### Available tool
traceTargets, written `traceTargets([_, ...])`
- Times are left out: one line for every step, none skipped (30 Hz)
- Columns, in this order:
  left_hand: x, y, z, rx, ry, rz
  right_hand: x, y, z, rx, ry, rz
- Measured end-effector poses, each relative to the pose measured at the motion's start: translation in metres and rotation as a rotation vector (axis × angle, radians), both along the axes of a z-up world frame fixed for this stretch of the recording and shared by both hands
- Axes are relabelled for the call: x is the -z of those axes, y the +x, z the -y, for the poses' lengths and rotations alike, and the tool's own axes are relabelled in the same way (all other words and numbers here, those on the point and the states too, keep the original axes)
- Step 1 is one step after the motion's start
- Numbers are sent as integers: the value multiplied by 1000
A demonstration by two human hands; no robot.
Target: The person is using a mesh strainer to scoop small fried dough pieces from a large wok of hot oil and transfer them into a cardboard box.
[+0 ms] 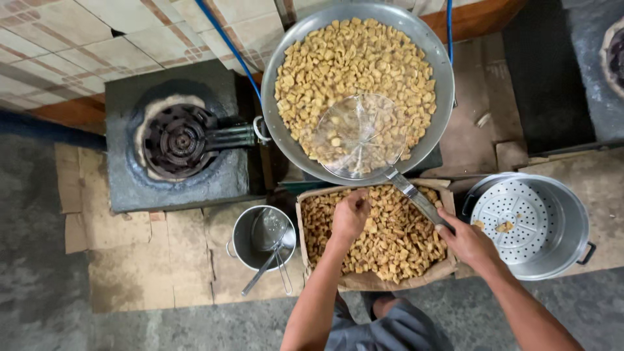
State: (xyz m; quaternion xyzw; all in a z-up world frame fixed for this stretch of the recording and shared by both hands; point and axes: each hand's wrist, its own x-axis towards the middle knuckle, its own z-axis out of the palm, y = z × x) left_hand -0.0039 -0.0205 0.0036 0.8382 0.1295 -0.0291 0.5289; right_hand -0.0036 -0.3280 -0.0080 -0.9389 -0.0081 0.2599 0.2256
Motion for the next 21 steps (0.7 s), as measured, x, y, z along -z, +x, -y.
traceTargets([-3, 0, 2, 1, -2, -3, 4, -4, -2, 1, -2, -3])
traceTargets([-6, 2, 3, 9, 16, -71, 10, -7, -10, 10, -78, -139])
traceTargets([-10, 5, 4, 17, 36, -134, 15, -7, -17, 17, -153, -269])
traceTargets([-15, 7, 5, 16, 34, -134, 19, -4, -21, 17, -155, -269])
traceTargets([-18, 10, 6, 21, 35, -196, 25, 1, -23, 65, -136, -246])
traceTargets([-19, 11, 7, 25, 35, -258, 30, 4, -22, 113, -117, -222])
traceTargets([-19, 11, 7, 30, 39, -251, 33, 0, -13, 118, -113, -216])
traceTargets([-17, 9, 8, 11, 31, -140, 33, -8, 1, 105, 17, -91])
traceTargets([-14, 11, 8, -4, 21, -28, 35, -13, 8, 95, 145, 37])
traceTargets([-10, 15, 7, 4, 23, -20, 37, -14, 10, 103, 147, 45])
traceTargets([-6, 13, 6, 16, 27, -10, 35, -20, 12, 130, 112, 65])
traceTargets([-3, 11, 6, 28, 30, 0, 30, -25, 11, 158, 78, 84])
traceTargets([-1, 11, 6, 34, 30, 0, 26, -25, 4, 163, 77, 84])
traceTargets([0, 11, 7, 35, 43, -2, 23, -21, -10, 180, -21, -29])
traceTargets([1, 12, 8, 34, 55, -2, 17, -15, -22, 194, -119, -140])
traceTargets([0, 14, 9, 39, 54, 0, 11, -11, -28, 198, -120, -139])
traceTargets([0, 13, 10, 52, 39, -94, 7, -10, -32, 288, -67, -256])
traceTargets([0, 12, 11, 66, 24, -187, 7, -10, -33, 378, -14, -373])
traceTargets([-1, 12, 9, 69, 32, -184, 10, -11, -32, 381, -6, -371])
traceTargets([-1, 11, 10, 72, 43, -93, 14, -15, -24, 400, 42, -343])
traceTargets([-1, 10, 9, 81, 51, -6, 23, -18, -12, 425, 86, -316])
